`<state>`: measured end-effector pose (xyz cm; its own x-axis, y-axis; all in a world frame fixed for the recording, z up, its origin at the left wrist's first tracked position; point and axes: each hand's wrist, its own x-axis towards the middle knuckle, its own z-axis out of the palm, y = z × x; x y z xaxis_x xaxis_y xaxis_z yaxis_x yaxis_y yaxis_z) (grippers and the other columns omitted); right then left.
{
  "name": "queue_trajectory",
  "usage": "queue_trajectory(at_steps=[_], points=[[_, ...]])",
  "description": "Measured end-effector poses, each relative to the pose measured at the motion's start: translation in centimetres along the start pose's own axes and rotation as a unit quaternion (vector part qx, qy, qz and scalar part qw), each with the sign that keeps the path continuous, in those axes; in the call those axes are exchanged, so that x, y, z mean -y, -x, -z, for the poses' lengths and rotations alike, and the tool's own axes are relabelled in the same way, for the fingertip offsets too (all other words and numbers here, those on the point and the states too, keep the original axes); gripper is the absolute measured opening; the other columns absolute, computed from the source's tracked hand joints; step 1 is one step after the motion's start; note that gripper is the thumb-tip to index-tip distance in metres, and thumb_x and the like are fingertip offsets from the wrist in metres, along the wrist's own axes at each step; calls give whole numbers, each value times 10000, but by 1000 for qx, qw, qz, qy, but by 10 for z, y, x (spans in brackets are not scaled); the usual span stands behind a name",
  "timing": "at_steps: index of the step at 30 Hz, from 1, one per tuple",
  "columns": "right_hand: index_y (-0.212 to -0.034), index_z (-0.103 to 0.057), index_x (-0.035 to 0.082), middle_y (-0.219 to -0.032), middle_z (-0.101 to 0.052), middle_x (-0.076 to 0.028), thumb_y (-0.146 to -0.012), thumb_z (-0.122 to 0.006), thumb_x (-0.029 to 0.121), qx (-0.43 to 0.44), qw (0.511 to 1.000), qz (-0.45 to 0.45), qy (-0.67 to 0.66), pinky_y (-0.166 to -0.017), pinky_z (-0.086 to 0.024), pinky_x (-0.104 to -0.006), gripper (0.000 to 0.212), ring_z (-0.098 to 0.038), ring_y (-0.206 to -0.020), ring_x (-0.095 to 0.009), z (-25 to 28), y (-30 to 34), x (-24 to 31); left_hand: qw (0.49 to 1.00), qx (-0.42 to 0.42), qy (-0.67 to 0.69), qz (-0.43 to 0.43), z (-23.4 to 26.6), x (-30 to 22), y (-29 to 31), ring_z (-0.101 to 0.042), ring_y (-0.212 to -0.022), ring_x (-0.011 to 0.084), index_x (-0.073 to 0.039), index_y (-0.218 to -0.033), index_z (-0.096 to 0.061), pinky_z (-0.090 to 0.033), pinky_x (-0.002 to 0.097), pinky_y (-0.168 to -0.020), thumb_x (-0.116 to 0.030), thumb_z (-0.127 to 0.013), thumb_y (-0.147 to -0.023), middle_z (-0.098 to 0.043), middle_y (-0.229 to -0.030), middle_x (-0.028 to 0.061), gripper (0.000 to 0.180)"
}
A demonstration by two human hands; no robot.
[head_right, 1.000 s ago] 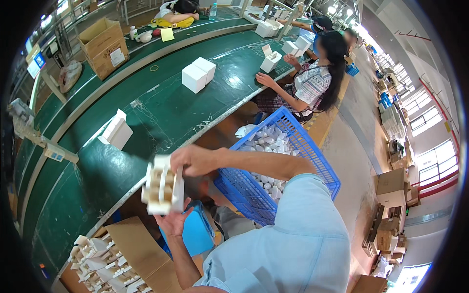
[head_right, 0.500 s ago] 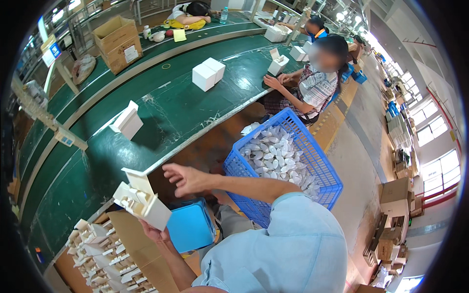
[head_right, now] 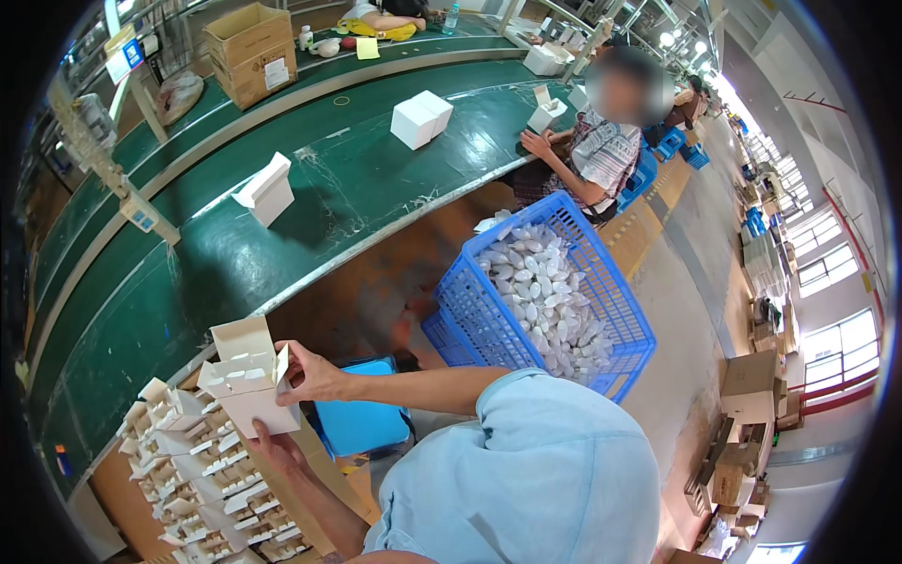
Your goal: Packing cardboard boxes with white inserts into a larger shipping container on a factory assembly line.
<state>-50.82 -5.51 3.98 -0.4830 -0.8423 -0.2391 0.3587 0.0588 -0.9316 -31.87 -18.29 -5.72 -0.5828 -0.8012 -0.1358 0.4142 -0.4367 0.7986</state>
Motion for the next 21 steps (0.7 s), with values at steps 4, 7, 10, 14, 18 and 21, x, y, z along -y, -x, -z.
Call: queue_trajectory(at_steps=[4,7,10,14,18,21], points=[[-1546,-378,75,-1417,-590,-111,-785,-952,159,-19,1000,14,21,-1128,-528,-429,956,-582,-1322,-234,-17,-2,-8,1000,0,-13,-13,3,-10,-1,-625,-1283,301,12,-1573,-376,-543,435,-1085,-320,-789,-1007,-582,-1445,192,776],[-1502,-418,70,-1394,-606,-109,-786,-954,179,-30,999,7,37,-1119,-538,-424,901,-601,-1292,-235,-18,-1,-6,1000,-5,-15,-3,-4,-15,-2,-625,-1280,295,11,-1570,-380,-546,427,-1076,-320,-791,-1005,-583,-1442,189,773],[-1486,-433,67,-1380,-615,-108,-785,-956,193,-41,997,-13,69,-1109,-546,-413,884,-614,-1264,-230,-13,1,-1,999,-6,-37,15,-17,-24,-2,-627,-1280,296,8,-1569,-383,-549,427,-1074,-294,-771,-1019,-584,-1441,192,738],[-1459,-457,69,-1369,-622,-114,-773,-961,189,-49,998,-1,44,-1131,-528,-415,860,-614,-1260,-232,-4,1,-2,997,-8,-50,66,-15,-22,-7,-623,-1305,320,-19,-1623,-339,-547,457,-1111,-92,-637,-1050,-560,-1486,211,650],[-1434,-466,64,-1382,-615,-112,-767,-959,156,-55,998,-1,36,-1170,-498,-421,835,-597,-1298,-236,15,0,-5,994,-30,-64,79,-34,-13,-11,-619,-1309,320,-15,-1623,-337,-544,444,-1099,-52,-586,-1059,-559,-1481,221,618],[-1431,-457,57,-1408,-598,-109,-769,-951,125,-62,997,-23,43,-1185,-488,-425,829,-579,-1334,-240,20,7,0,994,-30,-50,89,-46,-9,-13,-604,-1323,320,-14,-1620,-341,-538,442,-1100,-23,-568,-1052,-544,-1491,228,612]])
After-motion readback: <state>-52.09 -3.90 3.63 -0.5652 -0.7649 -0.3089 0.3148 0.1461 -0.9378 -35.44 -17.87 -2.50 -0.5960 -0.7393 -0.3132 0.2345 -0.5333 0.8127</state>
